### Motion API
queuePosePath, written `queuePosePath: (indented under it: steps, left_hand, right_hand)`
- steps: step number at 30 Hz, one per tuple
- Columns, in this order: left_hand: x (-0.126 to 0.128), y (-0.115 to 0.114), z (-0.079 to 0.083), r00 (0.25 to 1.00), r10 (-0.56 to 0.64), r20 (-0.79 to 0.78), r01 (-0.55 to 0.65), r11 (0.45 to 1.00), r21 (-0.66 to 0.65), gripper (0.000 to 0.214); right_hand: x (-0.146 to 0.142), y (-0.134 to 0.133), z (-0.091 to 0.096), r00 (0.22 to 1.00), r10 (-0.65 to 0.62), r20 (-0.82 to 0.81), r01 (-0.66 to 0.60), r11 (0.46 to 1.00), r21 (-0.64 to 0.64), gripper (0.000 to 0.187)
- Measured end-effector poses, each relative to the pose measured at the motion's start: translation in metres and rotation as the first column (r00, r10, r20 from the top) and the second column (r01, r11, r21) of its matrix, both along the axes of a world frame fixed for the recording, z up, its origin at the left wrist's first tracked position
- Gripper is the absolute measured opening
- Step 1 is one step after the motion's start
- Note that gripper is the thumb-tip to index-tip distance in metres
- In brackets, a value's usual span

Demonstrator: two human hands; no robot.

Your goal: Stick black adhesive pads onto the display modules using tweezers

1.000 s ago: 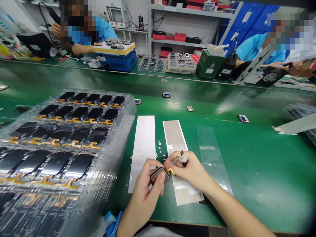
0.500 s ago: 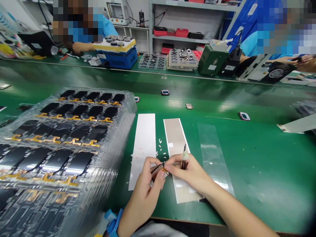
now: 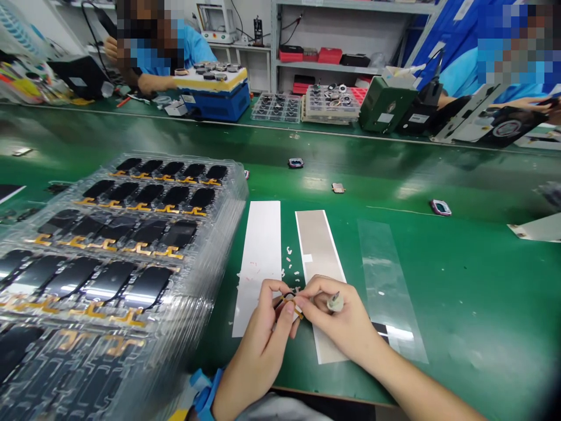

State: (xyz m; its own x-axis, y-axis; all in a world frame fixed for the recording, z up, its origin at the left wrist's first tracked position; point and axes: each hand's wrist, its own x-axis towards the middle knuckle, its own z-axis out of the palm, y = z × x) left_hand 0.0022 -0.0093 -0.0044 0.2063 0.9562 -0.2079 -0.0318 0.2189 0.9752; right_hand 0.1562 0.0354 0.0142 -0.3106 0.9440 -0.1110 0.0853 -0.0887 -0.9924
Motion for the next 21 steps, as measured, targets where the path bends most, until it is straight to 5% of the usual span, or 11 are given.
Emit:
queuePosePath:
  steps: [7,15,21]
  left_hand:
    - [0.0,0.002,-0.003,0.999,-0.013,0.033,0.012,1.0,0.028,0.019]
    - [0.0,0.003,-0.001,0.997,-0.016,0.071,0.016,1.0,-0.002,0.014]
    - [0.0,0.003,0.001,0.998,-0.043,0.04,0.044,0.999,-0.01,0.01]
  right_hand:
    - [0.0,-0.001,-0.001,0.999,0.006,-0.05,-0.01,0.997,-0.075,0.023]
    - [0.001,0.001,0.001,1.0,0.013,-0.005,-0.013,1.0,-0.014,0.027]
    - [0.036,0.008,0.019,0.985,-0.129,0.113,0.085,0.94,0.332,0.038]
